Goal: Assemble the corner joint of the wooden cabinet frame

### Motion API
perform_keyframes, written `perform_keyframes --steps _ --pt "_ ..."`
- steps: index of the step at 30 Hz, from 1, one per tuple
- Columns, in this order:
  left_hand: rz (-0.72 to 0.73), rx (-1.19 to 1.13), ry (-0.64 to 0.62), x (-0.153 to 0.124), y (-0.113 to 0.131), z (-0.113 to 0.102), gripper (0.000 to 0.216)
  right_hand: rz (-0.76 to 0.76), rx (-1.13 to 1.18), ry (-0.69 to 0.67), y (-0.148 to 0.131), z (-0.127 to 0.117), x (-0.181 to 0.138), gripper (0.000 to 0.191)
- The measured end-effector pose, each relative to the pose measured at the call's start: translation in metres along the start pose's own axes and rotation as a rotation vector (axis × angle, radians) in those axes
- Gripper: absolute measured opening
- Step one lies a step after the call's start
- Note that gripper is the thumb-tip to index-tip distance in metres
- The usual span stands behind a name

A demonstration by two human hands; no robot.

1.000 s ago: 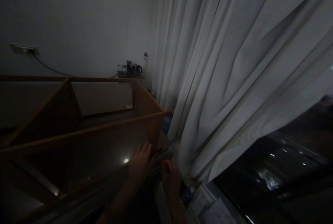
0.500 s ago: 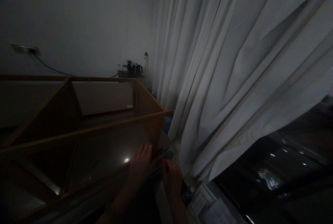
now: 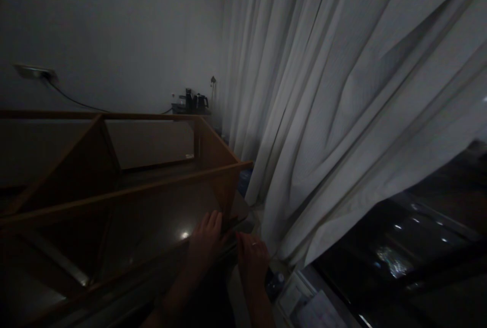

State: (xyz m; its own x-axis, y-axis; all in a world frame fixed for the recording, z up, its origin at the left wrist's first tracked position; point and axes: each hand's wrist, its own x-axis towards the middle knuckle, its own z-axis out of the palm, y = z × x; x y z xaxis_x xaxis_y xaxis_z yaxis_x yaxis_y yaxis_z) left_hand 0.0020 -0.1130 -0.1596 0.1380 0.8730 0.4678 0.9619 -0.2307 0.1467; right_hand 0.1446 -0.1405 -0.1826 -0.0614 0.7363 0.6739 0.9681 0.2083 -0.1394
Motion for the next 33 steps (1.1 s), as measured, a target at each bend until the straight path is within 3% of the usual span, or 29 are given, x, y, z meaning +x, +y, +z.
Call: perform_keyframes --steps 6,13,16,21,24,33 --pt "0.019 0.007 -0.011 0.0 0.0 -0.002 0.038 -0.064 -0.028 0.023 -0.006 0.0 -0.002 0.041" --pt "0.036 0.018 0.057 -0.001 -0.001 0.004 0.041 0.058 0.038 -0.113 -0.009 -0.003 0.0 0.048" --pt "0.031 0.019 0.047 -0.001 -0.001 0.0 0.041 0.217 0.243 -0.169 -0.015 -0.005 0.002 0.05" --pt "0.043 0.005 0.023 0.0 -0.001 -0.001 0.041 0.522 0.799 -0.227 -0.024 -0.002 0.008 0.06" --pt "0.037 -0.005 0.036 -0.001 -0.001 0.001 0.044 0.653 0.956 -0.223 -0.025 0.003 0.01 0.063" --pt "0.008 -0.009 0.045 0.002 0.002 0.0 0.042 0.531 0.894 -0.151 -0.016 0.008 0.003 0.045"
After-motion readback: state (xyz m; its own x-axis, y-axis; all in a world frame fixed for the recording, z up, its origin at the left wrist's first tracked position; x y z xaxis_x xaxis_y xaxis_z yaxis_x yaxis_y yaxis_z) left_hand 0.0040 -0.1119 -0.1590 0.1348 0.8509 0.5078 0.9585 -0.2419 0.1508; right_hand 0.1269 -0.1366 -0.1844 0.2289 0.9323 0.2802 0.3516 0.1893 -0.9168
